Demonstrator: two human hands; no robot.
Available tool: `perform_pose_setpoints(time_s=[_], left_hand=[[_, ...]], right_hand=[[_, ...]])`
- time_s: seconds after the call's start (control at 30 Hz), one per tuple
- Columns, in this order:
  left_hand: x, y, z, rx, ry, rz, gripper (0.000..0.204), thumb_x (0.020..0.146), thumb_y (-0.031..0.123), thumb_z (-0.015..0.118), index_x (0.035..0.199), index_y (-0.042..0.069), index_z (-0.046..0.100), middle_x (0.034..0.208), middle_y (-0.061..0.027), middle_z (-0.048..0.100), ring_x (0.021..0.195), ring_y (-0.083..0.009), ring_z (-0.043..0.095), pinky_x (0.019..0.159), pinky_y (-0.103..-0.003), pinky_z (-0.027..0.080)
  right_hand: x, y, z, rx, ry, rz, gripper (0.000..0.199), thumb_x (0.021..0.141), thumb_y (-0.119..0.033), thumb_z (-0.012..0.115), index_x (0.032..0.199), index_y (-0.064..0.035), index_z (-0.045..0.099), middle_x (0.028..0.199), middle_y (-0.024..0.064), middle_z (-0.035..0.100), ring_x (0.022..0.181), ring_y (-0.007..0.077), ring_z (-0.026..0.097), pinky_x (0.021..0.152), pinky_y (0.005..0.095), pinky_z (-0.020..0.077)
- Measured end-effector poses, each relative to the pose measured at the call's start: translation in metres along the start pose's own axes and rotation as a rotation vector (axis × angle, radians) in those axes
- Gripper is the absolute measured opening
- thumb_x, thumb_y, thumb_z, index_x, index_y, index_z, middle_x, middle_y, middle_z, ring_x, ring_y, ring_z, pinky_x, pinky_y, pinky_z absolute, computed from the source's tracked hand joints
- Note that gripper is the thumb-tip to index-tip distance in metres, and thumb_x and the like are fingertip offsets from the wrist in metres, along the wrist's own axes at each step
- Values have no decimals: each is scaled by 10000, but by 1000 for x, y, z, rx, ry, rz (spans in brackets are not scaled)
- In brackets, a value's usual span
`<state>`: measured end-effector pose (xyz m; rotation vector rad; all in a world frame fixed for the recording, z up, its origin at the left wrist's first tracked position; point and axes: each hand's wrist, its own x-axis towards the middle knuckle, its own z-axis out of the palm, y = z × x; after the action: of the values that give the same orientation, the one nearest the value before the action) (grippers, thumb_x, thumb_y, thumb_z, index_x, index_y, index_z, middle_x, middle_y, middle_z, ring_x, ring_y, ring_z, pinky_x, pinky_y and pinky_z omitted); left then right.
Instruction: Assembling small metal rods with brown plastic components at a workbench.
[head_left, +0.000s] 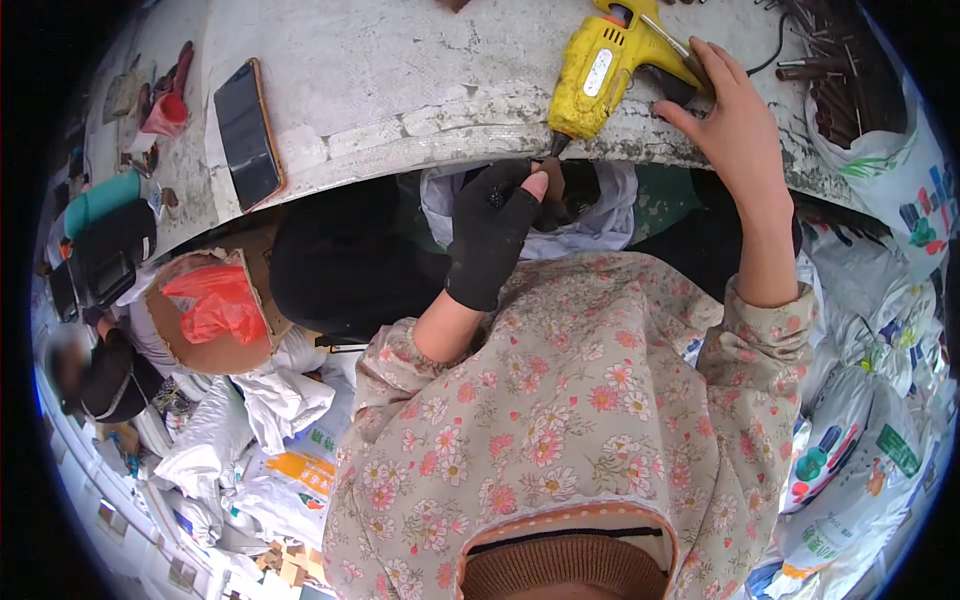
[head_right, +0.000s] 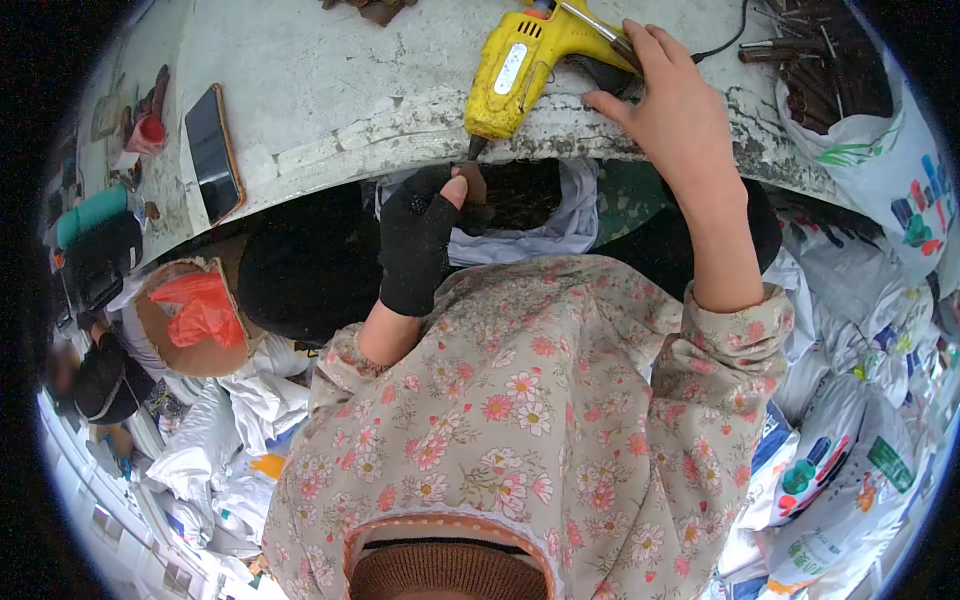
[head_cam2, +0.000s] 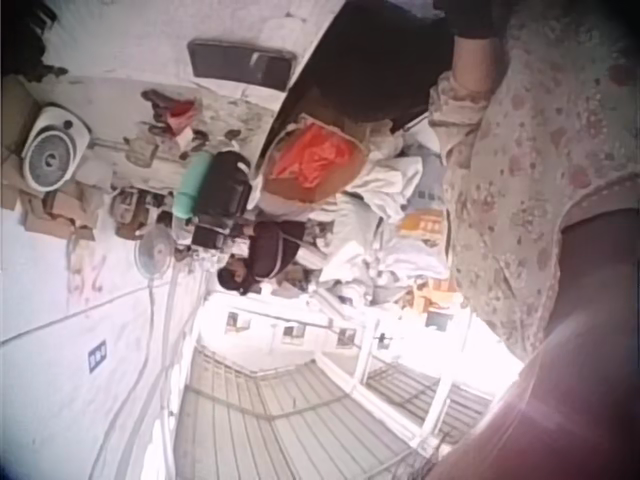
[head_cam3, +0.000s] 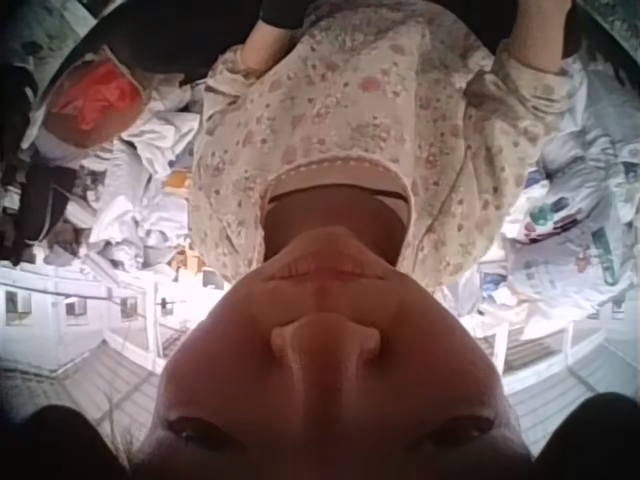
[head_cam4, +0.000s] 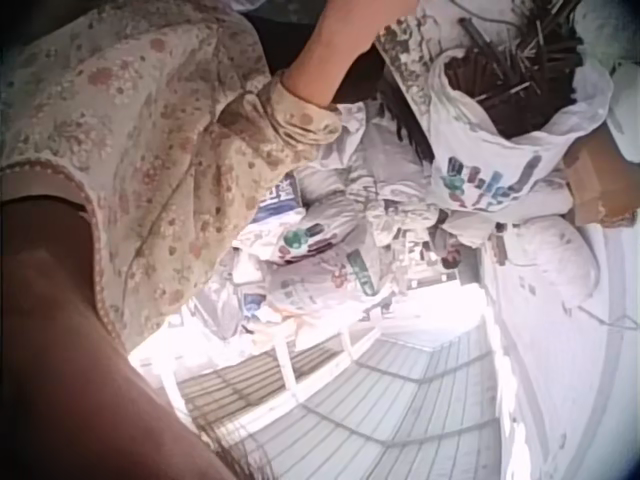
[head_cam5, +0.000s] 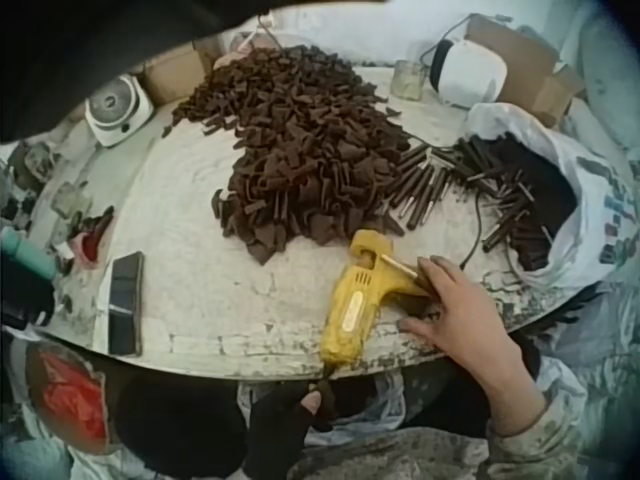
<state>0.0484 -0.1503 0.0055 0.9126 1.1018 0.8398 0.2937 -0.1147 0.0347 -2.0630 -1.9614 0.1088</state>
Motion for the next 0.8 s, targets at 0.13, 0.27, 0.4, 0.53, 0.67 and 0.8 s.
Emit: perform_pose_setpoints(time_s=[0.13, 0.27, 0.4, 0.53, 0.67, 0.8], left_hand=[[0, -2, 0, -63, 28, -59, 206, 862, 129, 578, 961, -46, 622, 752, -96, 641, 607, -116, 577, 567, -242, 454], [-1, -3, -1, -73, 38, -78, 202, 865, 126, 571, 961, -45, 618, 734, -88, 634, 595, -113, 573, 538, -241, 438], [-2, -2, -7, 10, 3, -39, 222, 865, 154, 580, 982, -33, 602, 745, -54, 616, 577, -91, 570, 521, -215, 444], [-5, -4, -14, 374, 79, 253, 240, 898, 245, 540, 942, 17, 597, 717, -18, 581, 588, -64, 518, 519, -203, 415], [0, -5, -17, -739, 13, -268, 267, 888, 246, 559, 1046, 31, 550, 817, -6, 531, 752, -86, 513, 570, -213, 407], [-5, 11, -13, -344, 33, -53, 214, 902, 305, 544, 868, 93, 540, 737, 9, 491, 684, -92, 496, 561, -208, 402]], right_hand=[[2, 11, 1, 47, -16, -76, 583, 729, -286, 702, 1245, -125, 482, 1223, 84, 522, 1006, 291, 573, 799, 388, 487], [3, 15, 2, 48, 33, -142, 551, 746, -241, 691, 1243, -122, 487, 1189, 93, 537, 987, 297, 577, 801, 380, 484], [-1, 2, 1, 196, 18, -55, 528, 760, -161, 685, 1253, -138, 499, 1161, 76, 563, 945, 255, 581, 757, 301, 471], [-30, -25, 1, 407, 29, -303, 461, 797, -84, 632, 1239, -83, 503, 1052, 124, 583, 867, 272, 595, 757, 320, 476], [-66, -58, -31, 833, -394, -102, 403, 814, -30, 592, 1212, -64, 539, 875, 127, 606, 741, 237, 577, 684, 292, 457], [-69, -63, -44, 923, -536, -87, 377, 801, -17, 594, 1173, -71, 578, 740, 101, 569, 637, 208, 526, 610, 291, 430]])
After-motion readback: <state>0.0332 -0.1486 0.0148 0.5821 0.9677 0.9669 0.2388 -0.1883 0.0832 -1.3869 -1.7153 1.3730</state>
